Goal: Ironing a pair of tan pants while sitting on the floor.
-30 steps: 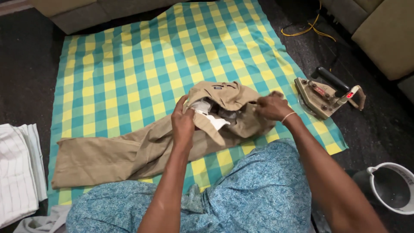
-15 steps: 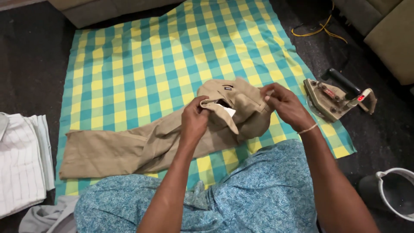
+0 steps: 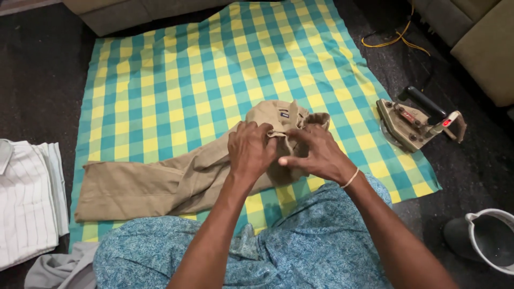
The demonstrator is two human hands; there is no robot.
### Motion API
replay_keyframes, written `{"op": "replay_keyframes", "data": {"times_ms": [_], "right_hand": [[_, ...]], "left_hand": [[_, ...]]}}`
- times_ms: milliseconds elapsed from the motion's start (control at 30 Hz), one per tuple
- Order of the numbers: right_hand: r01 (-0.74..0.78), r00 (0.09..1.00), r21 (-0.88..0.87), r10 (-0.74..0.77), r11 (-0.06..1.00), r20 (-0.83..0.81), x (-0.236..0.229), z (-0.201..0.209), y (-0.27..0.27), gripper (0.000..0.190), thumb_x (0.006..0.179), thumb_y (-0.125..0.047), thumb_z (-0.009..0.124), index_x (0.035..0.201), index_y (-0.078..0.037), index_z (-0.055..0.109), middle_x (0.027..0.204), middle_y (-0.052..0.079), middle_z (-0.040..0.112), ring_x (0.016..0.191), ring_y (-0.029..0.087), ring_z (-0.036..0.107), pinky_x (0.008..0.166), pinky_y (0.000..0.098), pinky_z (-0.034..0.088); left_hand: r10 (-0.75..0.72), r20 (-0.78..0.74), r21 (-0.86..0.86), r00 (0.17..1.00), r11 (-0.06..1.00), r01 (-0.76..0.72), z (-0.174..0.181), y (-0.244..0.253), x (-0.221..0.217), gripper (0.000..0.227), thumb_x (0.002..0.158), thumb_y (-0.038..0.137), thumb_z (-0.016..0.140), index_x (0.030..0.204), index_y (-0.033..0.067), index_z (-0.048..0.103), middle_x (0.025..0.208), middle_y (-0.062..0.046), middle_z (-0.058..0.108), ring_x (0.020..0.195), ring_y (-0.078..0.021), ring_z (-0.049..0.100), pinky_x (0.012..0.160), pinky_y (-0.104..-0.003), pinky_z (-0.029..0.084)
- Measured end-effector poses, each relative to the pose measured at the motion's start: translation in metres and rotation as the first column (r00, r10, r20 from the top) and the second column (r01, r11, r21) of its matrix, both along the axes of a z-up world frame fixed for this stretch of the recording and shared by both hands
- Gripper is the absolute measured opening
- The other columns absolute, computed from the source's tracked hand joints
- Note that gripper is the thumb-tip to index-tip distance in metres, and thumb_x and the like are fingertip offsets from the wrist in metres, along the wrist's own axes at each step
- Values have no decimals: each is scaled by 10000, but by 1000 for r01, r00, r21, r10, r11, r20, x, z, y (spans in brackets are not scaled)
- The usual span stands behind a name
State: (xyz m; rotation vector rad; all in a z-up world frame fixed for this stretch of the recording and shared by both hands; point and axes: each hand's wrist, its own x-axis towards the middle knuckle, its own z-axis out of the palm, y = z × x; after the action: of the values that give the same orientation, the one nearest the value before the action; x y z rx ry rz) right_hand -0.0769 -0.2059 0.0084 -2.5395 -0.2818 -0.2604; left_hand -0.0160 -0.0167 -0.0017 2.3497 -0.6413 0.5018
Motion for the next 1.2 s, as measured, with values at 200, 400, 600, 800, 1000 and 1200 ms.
{"op": "replay_keyframes", "data": {"times_ms": [200, 400, 600, 800, 1000, 1200], "right_hand": [[-12, 993, -37, 16, 999, 116, 4, -39, -8, 377, 895, -308, 646, 1178, -80, 744, 968, 133, 598, 913, 311, 579, 828, 478, 471], [-143, 989, -33, 142, 989, -46, 6, -23, -12, 423, 907, -321, 674, 1224, -47, 733, 906, 142, 582, 898, 306, 564, 829, 469, 459], [-260, 945, -56, 242, 964, -222, 8, -11, -29, 355, 904, -369, 685, 1028, -53, 792, 971, 107, 627, 996, 290, 590, 881, 458, 471], [12, 928, 150, 45, 989, -369, 8, -10, -51, 401, 891, -418, 686, 1077, -68, 746, 1034, 75, 711, 935, 217, 687, 841, 378, 558], [142, 937, 364, -6, 920, -349, -5, 10, -69, 363, 832, -128, 606, 1182, -62, 672, 978, 73, 630, 886, 232, 558, 821, 405, 496], [-63, 890, 360, 215, 931, -401, 12, 14, -32, 381, 826, -59, 612, 1184, -70, 483, 965, 54, 526, 902, 158, 541, 833, 356, 525]], "left_hand": [[-129, -51, -1, 990, 992, 129, 3, 5, 2, 303, 775, 211, 704, 1047, 101, 783, 915, -126, 726, 955, -326, 643, 847, -503, 477], [-371, -201, 211, 907, 887, 410, 35, 9, 8, 370, 758, 140, 620, 1079, 165, 803, 942, -133, 746, 952, -350, 667, 853, -500, 486], [-135, -476, 559, 869, 716, 417, 37, 9, 26, 369, 696, 212, 697, 1055, 178, 778, 1005, -133, 743, 1019, -330, 675, 923, -560, 449], [-275, -336, 221, 901, 907, 359, -10, 13, 44, 313, 789, 300, 749, 1030, 107, 803, 1127, -205, 697, 1072, -388, 660, 914, -492, 547], [57, -140, -26, 989, 998, -61, -9, 19, 46, 199, 872, 175, 695, 985, 13, 715, 999, -211, 660, 952, -407, 645, 844, -519, 522], [-112, -37, 7, 993, 994, 112, 3, -3, 28, 195, 855, 129, 687, 1017, 23, 702, 980, -185, 670, 984, -398, 620, 854, -526, 489]]}}
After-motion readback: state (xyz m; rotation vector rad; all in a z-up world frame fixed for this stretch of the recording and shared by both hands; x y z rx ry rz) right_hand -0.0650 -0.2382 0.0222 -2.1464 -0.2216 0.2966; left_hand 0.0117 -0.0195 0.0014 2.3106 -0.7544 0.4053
